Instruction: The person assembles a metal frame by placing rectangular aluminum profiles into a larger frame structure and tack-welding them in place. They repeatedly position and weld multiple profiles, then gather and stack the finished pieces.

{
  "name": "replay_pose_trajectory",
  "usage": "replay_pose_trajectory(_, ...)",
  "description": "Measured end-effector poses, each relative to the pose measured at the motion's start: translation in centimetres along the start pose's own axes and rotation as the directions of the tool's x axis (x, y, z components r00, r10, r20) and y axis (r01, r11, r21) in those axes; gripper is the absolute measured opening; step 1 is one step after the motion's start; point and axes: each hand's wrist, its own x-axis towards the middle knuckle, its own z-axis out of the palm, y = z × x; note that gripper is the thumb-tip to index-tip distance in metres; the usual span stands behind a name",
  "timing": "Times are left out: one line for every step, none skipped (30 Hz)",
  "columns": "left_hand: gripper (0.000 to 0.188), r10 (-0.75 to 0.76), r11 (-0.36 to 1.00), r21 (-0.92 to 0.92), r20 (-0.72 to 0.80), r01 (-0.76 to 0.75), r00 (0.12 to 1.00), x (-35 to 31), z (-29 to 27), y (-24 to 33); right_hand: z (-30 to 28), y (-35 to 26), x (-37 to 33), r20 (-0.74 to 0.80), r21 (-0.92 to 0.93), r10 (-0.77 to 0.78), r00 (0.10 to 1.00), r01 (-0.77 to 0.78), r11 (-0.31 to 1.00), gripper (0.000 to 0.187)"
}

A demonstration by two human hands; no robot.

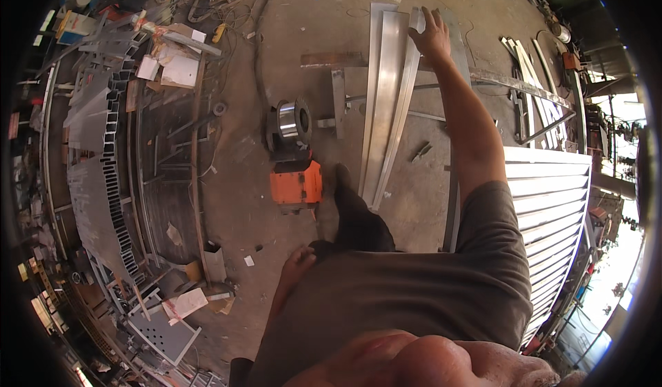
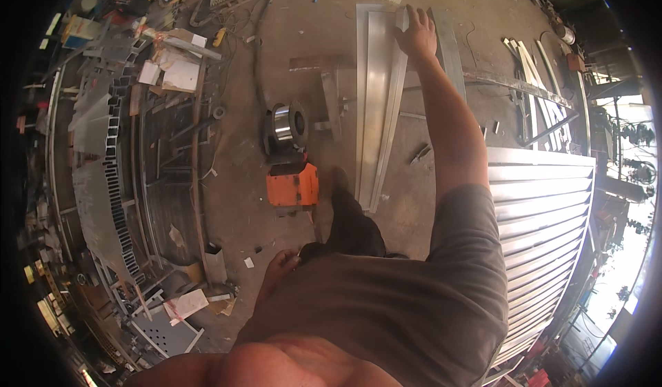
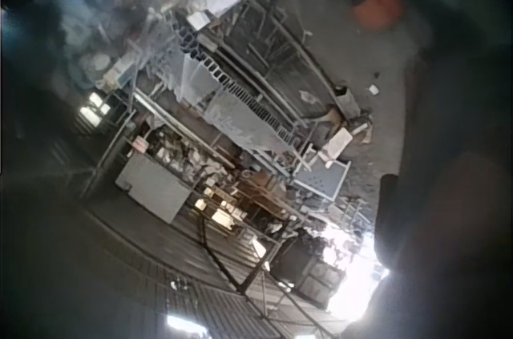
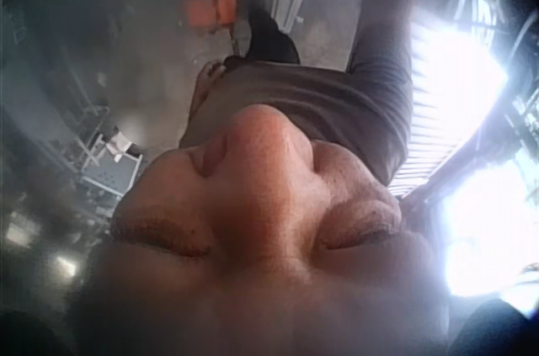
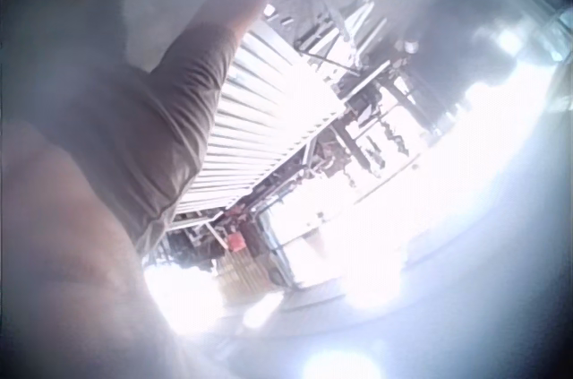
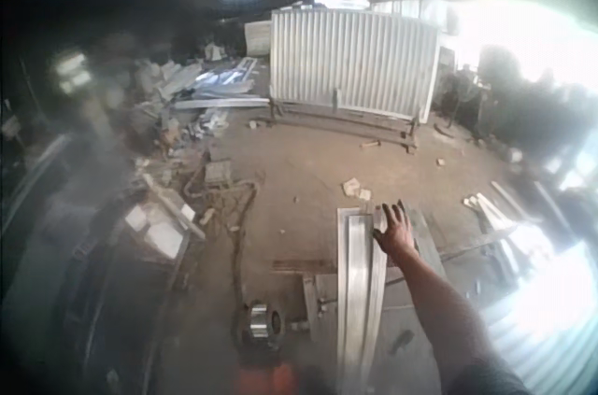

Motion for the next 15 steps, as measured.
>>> replay_pose_trajectory(0.041,0.004,1.000,0.010,-0.009,-0.004,1.000,0.5,0.0,1.4,0.7,0.1,1.8,-0.028,0.012,-0.114,0.993,0.114,0.993,0.073)
replay_pose_trajectory(0.041,-0.014,1.000,0.028,-0.021,0.015,1.000,0.8,0.0,2.8,1.0,0.3,3.5,-0.031,0.014,-0.207,0.978,0.207,0.978,0.070)
replay_pose_trajectory(0.042,-0.036,0.998,0.046,-0.032,0.037,0.999,1.1,0.1,3.9,1.3,0.4,4.7,-0.017,0.004,-0.275,0.961,0.275,0.962,0.067)
replay_pose_trajectory(0.042,-0.048,0.998,0.028,-0.020,0.049,0.999,1.4,0.1,4.9,1.5,0.4,5.4,0.078,-0.001,-0.286,0.955,0.287,0.958,0.063)
replay_pose_trajectory(0.042,-0.056,0.998,0.012,-0.010,0.056,0.998,2.0,0.1,5.9,1.5,0.3,6.1,0.180,-0.020,-0.271,0.946,0.279,0.960,0.060)
replay_pose_trajectory(0.043,-0.082,0.997,0.002,-0.003,0.082,0.997,2.4,0.1,6.8,1.3,0.2,6.8,0.307,-0.049,-0.230,0.924,0.256,0.965,0.056)
replay_pose_trajectory(0.042,-0.055,0.998,-0.005,0.006,0.055,0.998,2.9,0.2,7.4,1.3,-0.1,6.9,0.287,-0.056,-0.240,0.927,0.267,0.962,0.047)
replay_pose_trajectory(0.042,-0.046,0.999,-0.006,0.007,0.046,0.999,3.4,0.2,8.0,1.1,-0.3,7.1,0.279,-0.057,-0.254,0.926,0.280,0.958,0.045)
replay_pose_trajectory(0.042,-0.063,0.998,-0.002,0.007,0.063,0.998,3.8,0.2,8.5,1.1,-0.7,7.1,0.320,-0.063,-0.252,0.913,0.286,0.956,0.044)
replay_pose_trajectory(0.042,-0.037,0.999,-0.011,0.011,0.037,0.999,4.1,0.3,8.9,1.1,-1.0,7.1,0.308,-0.079,-0.269,0.912,0.307,0.949,0.042)
replay_pose_trajectory(0.042,-0.033,0.999,-0.014,0.014,0.033,0.999,4.5,0.3,9.2,1.2,-1.3,7.1,0.347,-0.084,-0.216,0.913,0.259,0.962,0.039)
replay_pose_trajectory(0.042,-0.045,0.999,-0.011,0.017,0.045,0.999,4.7,0.2,9.6,1.3,-1.5,7.0,0.331,-0.102,-0.180,0.926,0.225,0.969,0.036)
replay_pose_trajectory(0.042,-0.044,0.999,0.000,0.023,0.044,0.999,4.9,0.2,9.9,1.5,-1.6,6.9,0.332,-0.095,-0.165,0.929,0.207,0.974,0.033)
replay_pose_trajectory(0.042,-0.058,0.998,0.016,0.027,0.058,0.998,5.1,0.1,10.2,1.6,-1.6,6.9,0.337,-0.188,-0.256,0.906,0.331,0.925,0.030)
replay_pose_trajectory(0.043,-0.070,0.997,0.032,0.030,0.069,0.997,5.2,0.1,10.5,1.6,-1.5,6.8,0.365,-0.253,-0.362,0.858,0.465,0.849,0.028)
